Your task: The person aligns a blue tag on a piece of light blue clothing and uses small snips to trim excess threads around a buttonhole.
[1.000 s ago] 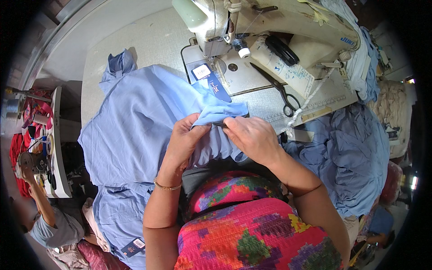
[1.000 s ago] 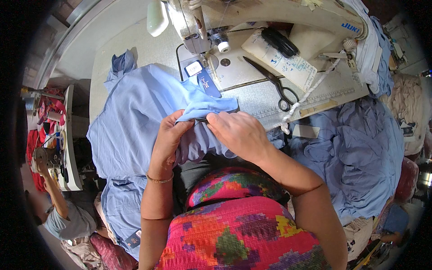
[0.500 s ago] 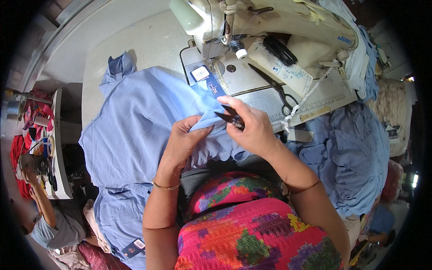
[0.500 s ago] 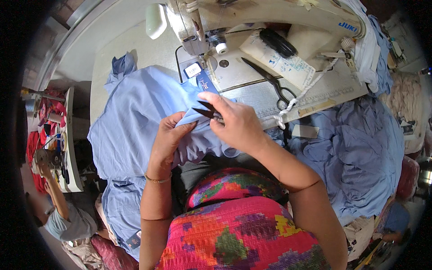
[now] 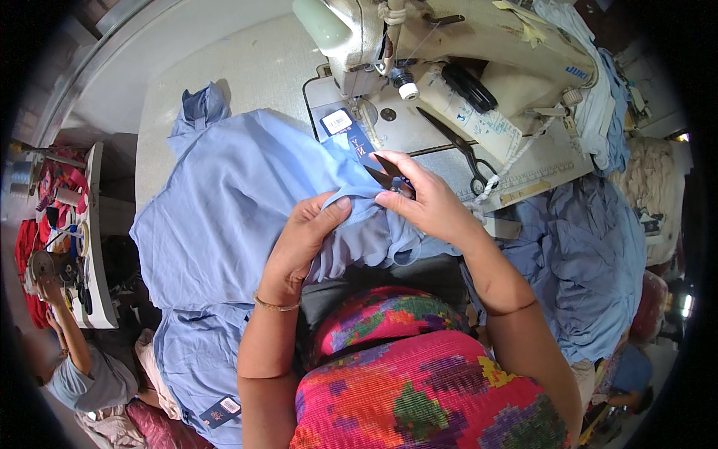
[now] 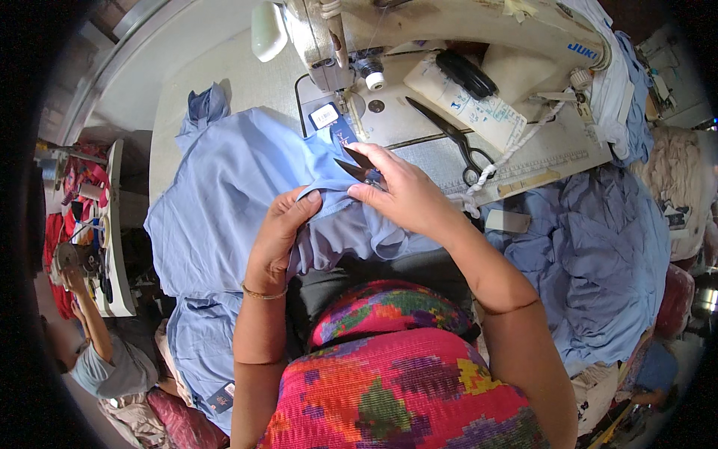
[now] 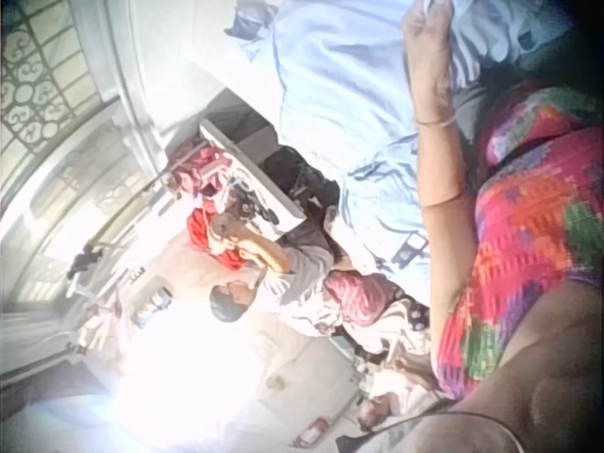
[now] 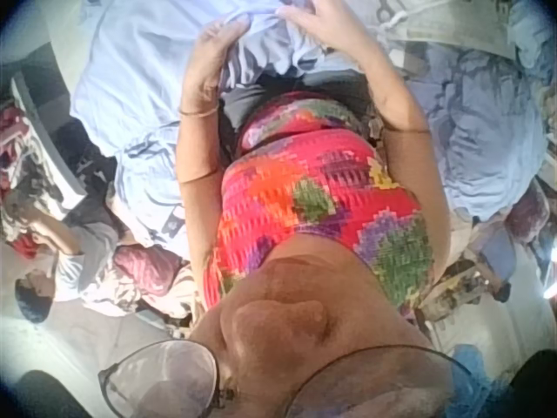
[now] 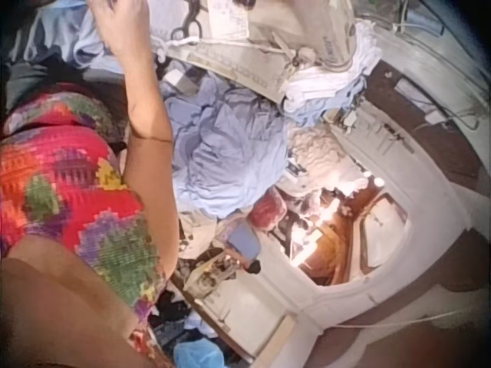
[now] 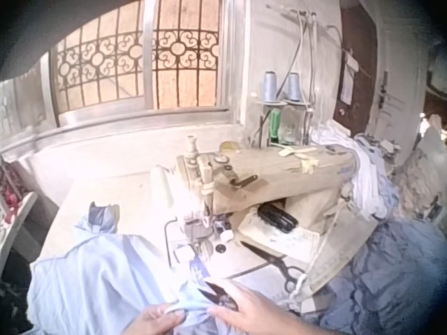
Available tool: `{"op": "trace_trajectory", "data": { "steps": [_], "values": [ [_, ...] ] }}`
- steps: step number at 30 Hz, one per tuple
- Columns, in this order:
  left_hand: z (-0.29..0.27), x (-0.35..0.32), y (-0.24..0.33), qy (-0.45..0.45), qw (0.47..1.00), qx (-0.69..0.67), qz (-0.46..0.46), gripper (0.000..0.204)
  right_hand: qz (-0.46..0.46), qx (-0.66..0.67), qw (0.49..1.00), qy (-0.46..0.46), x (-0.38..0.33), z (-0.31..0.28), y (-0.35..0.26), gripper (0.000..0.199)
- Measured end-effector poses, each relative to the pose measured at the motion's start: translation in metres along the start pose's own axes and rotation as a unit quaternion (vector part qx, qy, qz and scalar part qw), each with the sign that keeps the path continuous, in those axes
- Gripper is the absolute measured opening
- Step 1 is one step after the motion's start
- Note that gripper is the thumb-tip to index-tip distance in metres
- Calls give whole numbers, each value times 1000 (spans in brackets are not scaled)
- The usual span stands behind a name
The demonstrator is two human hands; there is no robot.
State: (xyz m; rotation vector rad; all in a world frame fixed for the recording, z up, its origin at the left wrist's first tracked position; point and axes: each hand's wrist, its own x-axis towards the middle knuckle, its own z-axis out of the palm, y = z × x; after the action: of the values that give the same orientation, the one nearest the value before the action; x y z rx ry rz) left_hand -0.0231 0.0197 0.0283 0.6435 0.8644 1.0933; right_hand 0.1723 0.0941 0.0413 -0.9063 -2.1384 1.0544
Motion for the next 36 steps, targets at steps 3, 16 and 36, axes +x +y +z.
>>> {"op": "trace_trajectory", "data": {
  "steps": [3, 16, 36],
  "values": [
    [-3, 0, -3, 8, 1000, 7, 12, 24, -19, -19, 999, 18, -11, -4, -15, 44],
    [-3, 3, -7, 15, 1000, 13, 25, 24, -4, -148, 989, -9, -34, 2, -42, 33],
    [5, 2, -4, 41, 998, 20, 41, 21, 10, -173, 985, -10, -34, 2, -43, 30]
  ]
}}
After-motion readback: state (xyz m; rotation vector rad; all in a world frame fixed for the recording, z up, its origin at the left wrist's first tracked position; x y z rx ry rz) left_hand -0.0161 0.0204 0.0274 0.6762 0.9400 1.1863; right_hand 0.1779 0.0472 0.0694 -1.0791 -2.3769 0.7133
